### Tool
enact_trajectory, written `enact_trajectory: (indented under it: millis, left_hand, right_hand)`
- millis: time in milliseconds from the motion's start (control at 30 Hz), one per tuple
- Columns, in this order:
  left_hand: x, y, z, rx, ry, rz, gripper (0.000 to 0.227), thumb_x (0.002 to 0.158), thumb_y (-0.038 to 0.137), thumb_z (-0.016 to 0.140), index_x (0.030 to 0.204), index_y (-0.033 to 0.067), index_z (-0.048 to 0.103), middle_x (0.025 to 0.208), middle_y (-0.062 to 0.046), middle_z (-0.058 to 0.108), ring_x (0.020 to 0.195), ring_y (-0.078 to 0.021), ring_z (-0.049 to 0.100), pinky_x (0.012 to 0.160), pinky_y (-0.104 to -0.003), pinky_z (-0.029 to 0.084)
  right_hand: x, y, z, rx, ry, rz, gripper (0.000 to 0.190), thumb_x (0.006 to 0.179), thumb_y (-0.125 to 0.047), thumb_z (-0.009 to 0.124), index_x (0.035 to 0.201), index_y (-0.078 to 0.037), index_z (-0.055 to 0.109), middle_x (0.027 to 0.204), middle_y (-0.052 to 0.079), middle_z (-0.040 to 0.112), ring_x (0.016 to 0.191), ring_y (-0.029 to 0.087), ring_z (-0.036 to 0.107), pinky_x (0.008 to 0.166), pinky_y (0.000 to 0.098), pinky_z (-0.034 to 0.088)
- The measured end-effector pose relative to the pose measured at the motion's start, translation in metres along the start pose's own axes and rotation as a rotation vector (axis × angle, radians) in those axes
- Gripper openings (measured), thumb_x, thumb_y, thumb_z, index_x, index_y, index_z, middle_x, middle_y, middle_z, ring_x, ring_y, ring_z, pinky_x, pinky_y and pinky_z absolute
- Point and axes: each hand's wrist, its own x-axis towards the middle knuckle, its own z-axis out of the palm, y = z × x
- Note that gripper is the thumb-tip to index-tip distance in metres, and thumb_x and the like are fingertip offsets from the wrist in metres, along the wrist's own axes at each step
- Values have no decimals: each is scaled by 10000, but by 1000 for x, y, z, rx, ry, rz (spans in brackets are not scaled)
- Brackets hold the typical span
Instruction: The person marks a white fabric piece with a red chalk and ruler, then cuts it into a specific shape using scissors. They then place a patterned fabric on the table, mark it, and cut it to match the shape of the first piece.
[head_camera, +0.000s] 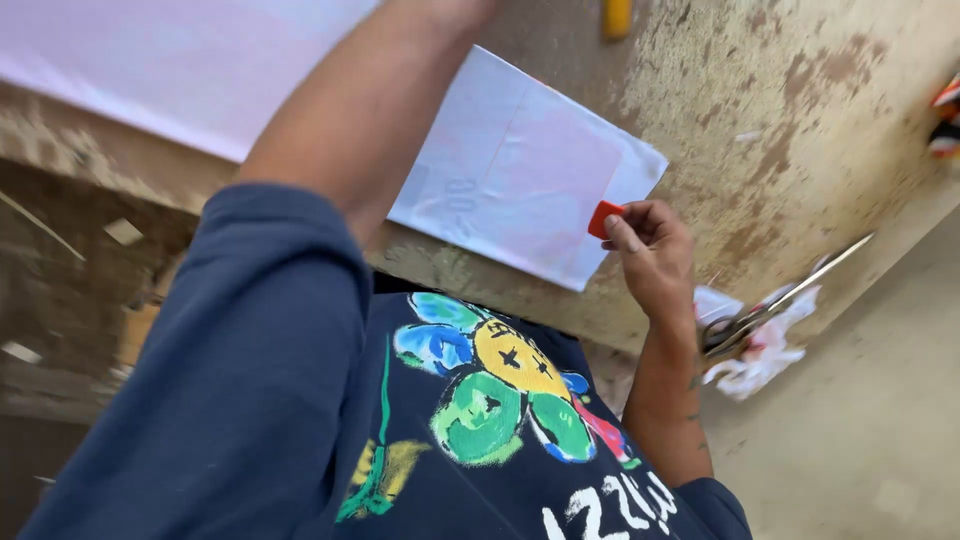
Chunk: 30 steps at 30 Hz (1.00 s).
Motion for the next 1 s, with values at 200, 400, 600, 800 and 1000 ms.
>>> enact_trajectory:
  millis: [200,400,600,800,1000]
  left_hand:
    - [-132,132,-19,187,419,-318,310,1028,291,645,1295,183,759,1231,-197,662,1106,-433,677,938,-617,549]
    - [-228,281,15,-3,184,-483,606,982,489,710,1470,134,651,1362,-193,639,1319,-450,589,1180,-665,425]
    - [-260,305,-7,24,89,-496,568,938,503,740,1378,148,692,1352,-168,630,1360,-423,565,1213,-666,379]
    - [-252,336,-14,103,74,-535,457,976,439,705,1313,130,724,1270,-151,657,1290,-368,611,1157,-624,447]
    - [-167,347,-8,-44,-74,-520,320,1123,253,552,1311,84,748,1280,-153,692,1248,-320,637,1085,-450,530]
  right_hand:
    - [97,-10,-72,2,-258,-288,170,1113,-64,760,1198,54,672,1053,195,690,907,276,750,834,382,681]
    - [149,-63,-66,-254,-432,-486,154,1137,-111,761,1184,22,699,956,197,714,834,281,753,826,423,616]
    - [123,-73,-52,-145,-543,-324,317,1035,-32,785,1290,113,667,1070,300,758,879,390,795,861,498,675]
    - [107,-67,-67,-550,-656,-386,311,982,-255,876,1156,-3,818,916,166,771,856,259,728,870,445,584]
    - [121,-61,-57,-933,-785,-516,219,973,-417,905,1097,-244,851,809,-31,753,708,96,637,688,266,494]
